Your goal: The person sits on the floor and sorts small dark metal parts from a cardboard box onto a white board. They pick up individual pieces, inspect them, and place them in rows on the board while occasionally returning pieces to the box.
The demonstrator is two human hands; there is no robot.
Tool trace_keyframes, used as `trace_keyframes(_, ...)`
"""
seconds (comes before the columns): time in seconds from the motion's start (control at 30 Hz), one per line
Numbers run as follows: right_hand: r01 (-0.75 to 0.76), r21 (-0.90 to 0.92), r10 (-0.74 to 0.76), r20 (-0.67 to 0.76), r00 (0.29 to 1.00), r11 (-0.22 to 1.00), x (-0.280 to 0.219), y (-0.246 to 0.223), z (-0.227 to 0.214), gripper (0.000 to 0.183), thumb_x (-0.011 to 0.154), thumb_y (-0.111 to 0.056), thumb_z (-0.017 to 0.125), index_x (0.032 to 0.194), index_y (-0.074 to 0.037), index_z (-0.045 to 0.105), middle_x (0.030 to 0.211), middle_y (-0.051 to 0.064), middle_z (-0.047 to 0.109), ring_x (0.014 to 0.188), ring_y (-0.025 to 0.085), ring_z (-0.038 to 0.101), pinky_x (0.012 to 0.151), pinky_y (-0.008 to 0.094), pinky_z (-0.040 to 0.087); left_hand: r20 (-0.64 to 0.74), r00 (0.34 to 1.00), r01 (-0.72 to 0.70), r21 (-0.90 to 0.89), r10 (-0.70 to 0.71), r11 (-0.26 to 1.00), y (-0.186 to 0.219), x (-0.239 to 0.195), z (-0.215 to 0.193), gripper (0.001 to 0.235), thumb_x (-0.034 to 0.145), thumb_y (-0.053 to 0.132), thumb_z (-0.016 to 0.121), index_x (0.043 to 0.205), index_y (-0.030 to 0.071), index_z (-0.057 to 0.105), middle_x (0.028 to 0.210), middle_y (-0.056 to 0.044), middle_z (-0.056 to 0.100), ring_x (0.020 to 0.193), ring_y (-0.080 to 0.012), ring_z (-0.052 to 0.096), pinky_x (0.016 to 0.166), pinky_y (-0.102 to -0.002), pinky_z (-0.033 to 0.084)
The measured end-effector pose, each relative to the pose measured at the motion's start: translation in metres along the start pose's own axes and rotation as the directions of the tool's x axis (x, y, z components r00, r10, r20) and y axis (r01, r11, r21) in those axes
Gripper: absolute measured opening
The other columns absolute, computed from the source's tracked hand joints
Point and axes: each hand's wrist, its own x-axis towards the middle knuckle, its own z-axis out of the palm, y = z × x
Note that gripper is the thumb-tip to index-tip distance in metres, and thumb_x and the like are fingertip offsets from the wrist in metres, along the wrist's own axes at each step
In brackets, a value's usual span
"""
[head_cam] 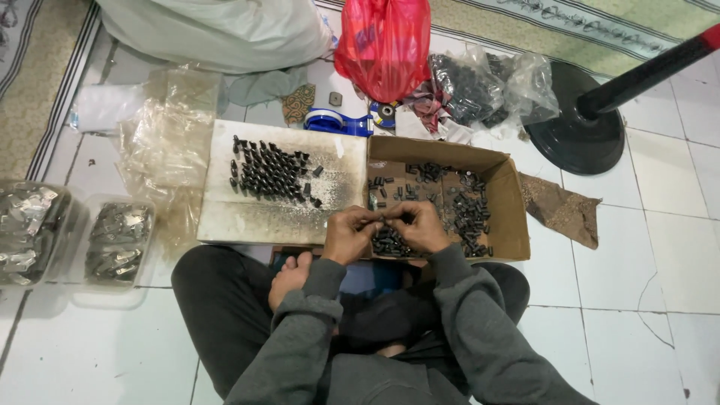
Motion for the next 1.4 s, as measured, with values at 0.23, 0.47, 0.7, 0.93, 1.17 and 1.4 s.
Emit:
trace_keyframes(0.23, -0.067, 0.116, 0.072, -0.043, 0.996, 0.991, -0.004, 0.022, 0.012, 0.010, 0.091, 0.007, 0.077, 0.100, 0.006, 0.079, 0.092, 0.028, 0.079, 0.093, 0.043, 0.078, 0.069, 0.054, 0.065, 0.061, 0.998, -0.018, -0.035, 0.020, 0.999, 0.013, 0.004, -0.015, 0.018, 0.095, -0.001, 0.079, 0.110, 0.006, 0.084, 0.098, -0.018, 0.079, 0.100, -0.0452, 0.076, 0.078, -0.056, 0.072)
trace_keyframes(0.47, -0.090, 0.326, 0.115, -0.058, 0.992, 0.941, 0.000, 0.028, 0.006, 0.012, 0.093, 0.005, 0.079, 0.105, 0.008, 0.078, 0.090, 0.025, 0.079, 0.086, 0.034, 0.079, 0.069, 0.049, 0.066, 0.099, 0.993, 0.086, -0.194, -0.067, 0.977, 0.031, 0.006, -0.018, 0.019, 0.099, 0.005, 0.078, 0.118, 0.002, 0.080, 0.106, -0.024, 0.079, 0.110, -0.0469, 0.074, 0.087, -0.062, 0.069)
trace_keyframes(0.7, -0.064, 0.674, 0.216, -0.144, 0.966, 0.736, -0.002, 0.020, 0.023, 0.015, 0.098, 0.003, 0.076, 0.111, 0.011, 0.076, 0.086, 0.021, 0.078, 0.087, 0.026, 0.078, 0.083, 0.044, 0.066, 0.054, 0.992, 0.128, -0.341, -0.116, 0.931, 0.016, 0.010, -0.008, 0.024, 0.099, 0.010, 0.082, 0.122, 0.003, 0.080, 0.113, -0.022, 0.080, 0.110, -0.0381, 0.075, 0.089, -0.053, 0.071)
trace_keyframes(0.93, -0.089, 0.584, 0.262, -0.219, 0.940, 0.807, -0.003, 0.031, 0.052, 0.013, 0.100, -0.003, 0.079, 0.108, 0.006, 0.079, 0.089, 0.017, 0.078, 0.089, 0.021, 0.075, 0.081, 0.042, 0.065, -0.147, 0.984, 0.060, -0.240, -0.097, 0.969, 0.002, -0.007, 0.006, 0.020, 0.104, 0.007, 0.073, 0.122, 0.007, 0.081, 0.117, -0.022, 0.074, 0.110, -0.0454, 0.073, 0.085, -0.059, 0.071)
trace_keyframes(1.17, -0.010, 0.219, 0.076, -0.296, 0.952, 0.976, 0.030, 0.040, 0.084, 0.018, 0.103, -0.011, 0.079, 0.114, 0.004, 0.080, 0.098, 0.025, 0.079, 0.095, 0.029, 0.077, 0.078, 0.043, 0.066, -0.541, 0.841, 0.001, -0.026, -0.014, 1.000, 0.006, -0.011, 0.017, 0.024, 0.106, 0.004, 0.066, 0.127, 0.003, 0.075, 0.109, -0.016, 0.075, 0.106, -0.0407, 0.074, 0.078, -0.052, 0.073)
trace_keyframes(1.4, 0.042, 0.207, -0.016, -0.125, 0.992, 0.977, 0.073, 0.009, 0.106, 0.028, 0.101, 0.005, 0.067, 0.128, 0.002, 0.074, 0.111, 0.027, 0.078, 0.106, 0.031, 0.075, 0.093, 0.051, 0.062, -0.537, 0.835, 0.068, -0.116, -0.120, 0.991, 0.008, -0.006, 0.010, 0.023, 0.096, -0.008, 0.043, 0.100, 0.010, 0.056, 0.147, -0.029, 0.061, 0.123, -0.0575, 0.061, 0.092, -0.068, 0.065)
